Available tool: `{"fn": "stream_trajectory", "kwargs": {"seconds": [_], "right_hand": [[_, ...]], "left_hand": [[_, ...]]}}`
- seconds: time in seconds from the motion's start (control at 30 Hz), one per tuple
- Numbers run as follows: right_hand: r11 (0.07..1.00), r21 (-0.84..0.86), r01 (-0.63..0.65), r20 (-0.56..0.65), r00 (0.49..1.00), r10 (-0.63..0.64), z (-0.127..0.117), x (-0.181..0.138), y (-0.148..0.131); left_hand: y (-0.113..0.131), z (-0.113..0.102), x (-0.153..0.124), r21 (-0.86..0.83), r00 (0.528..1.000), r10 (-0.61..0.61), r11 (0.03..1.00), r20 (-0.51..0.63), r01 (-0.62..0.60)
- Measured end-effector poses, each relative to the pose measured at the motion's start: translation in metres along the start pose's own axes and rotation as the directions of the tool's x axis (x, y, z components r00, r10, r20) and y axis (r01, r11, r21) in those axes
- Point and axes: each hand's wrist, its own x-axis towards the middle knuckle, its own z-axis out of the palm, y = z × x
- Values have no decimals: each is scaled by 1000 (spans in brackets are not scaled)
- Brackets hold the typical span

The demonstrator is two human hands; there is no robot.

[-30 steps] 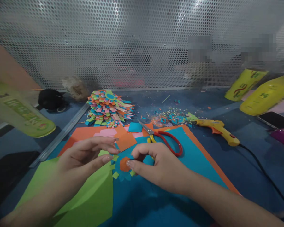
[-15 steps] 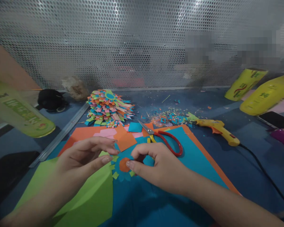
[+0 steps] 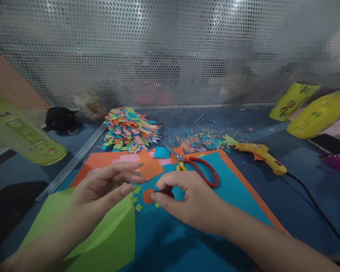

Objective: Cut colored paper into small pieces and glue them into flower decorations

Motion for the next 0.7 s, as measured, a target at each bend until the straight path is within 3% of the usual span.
{"fn": "stream_trajectory", "kwargs": {"seconds": [0.7], "right_hand": [[999,-32,27,17,1000,-26,-1,0,0]], "left_hand": [[1,3,1,-29,999,-50,998,-14,50]]}}
